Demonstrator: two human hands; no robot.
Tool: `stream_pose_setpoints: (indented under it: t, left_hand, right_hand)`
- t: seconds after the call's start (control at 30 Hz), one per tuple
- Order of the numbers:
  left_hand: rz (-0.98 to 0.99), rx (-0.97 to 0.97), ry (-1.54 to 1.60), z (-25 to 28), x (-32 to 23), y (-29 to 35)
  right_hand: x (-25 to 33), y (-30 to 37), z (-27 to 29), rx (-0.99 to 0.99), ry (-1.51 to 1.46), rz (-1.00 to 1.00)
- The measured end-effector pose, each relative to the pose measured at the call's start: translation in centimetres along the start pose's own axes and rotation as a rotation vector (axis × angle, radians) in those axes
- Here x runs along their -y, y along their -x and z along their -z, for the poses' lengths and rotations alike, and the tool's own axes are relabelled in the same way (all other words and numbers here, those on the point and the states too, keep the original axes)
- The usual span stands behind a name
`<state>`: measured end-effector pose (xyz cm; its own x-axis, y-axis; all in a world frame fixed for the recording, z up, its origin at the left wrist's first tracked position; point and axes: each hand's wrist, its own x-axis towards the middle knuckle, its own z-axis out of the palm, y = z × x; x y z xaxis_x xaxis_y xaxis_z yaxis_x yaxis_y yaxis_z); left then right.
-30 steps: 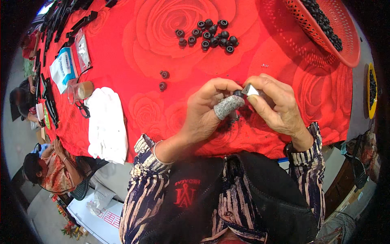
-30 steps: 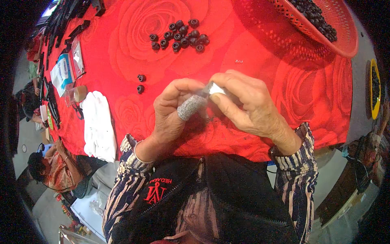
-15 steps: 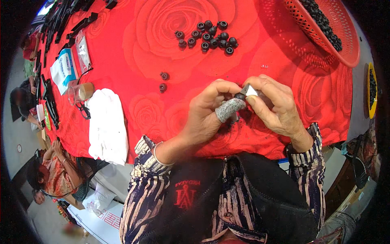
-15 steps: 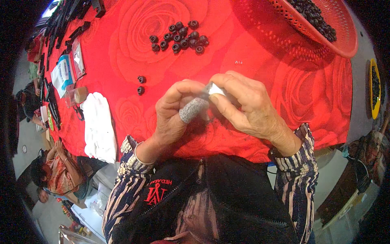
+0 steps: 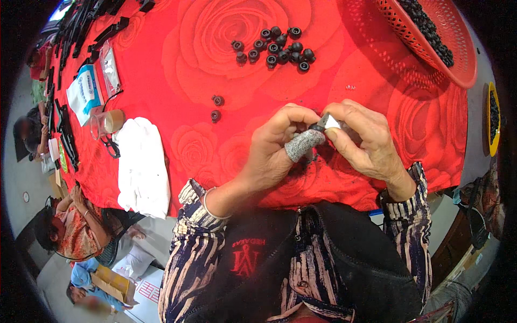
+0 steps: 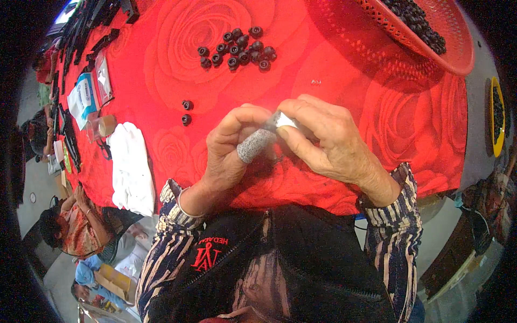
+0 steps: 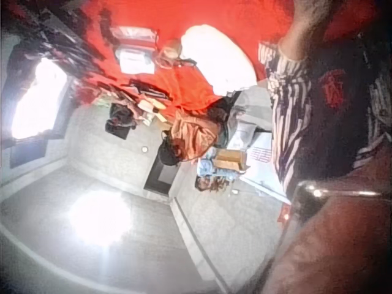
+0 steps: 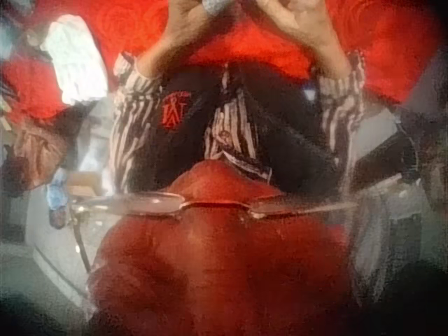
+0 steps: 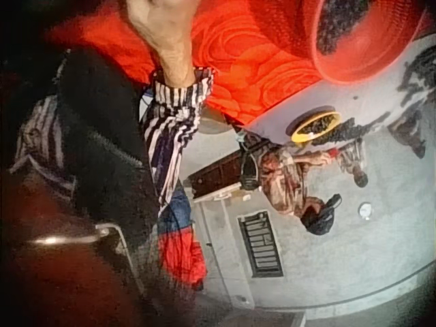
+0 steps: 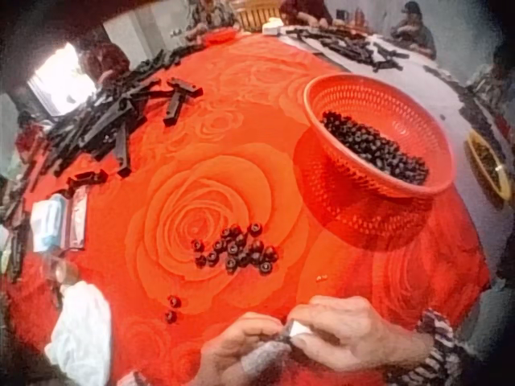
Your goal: The person trims small black rubber pieces one by one, scraping excess material from their edges with a handheld blade and setting them down on the table.
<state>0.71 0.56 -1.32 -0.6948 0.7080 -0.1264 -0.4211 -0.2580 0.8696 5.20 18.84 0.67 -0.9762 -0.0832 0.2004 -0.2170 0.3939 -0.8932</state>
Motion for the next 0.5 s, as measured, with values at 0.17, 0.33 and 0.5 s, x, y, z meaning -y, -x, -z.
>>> stream_pose_setpoints:
  t: [0.17, 0.33, 0.5]
  left_hand:
    - [0.04, 0.007, -0.016, 0.01, -0.19, 0.14]
    - [0.091, -0.016, -0.013, -0.04, -0.45, 0.09]
    - [0.01, 0.045, -0.027, 0.24, -0.17, -0.39]
  right_hand:
    - [0.21, 0.06, 0.06, 0.051, 0.014, -0.022]
    - [0.36, -0.04, 0.06, 0.042, 0.026, 0.028]
    - [0.09, -0.23, 0.05, 0.001, -0.005, 0.0]
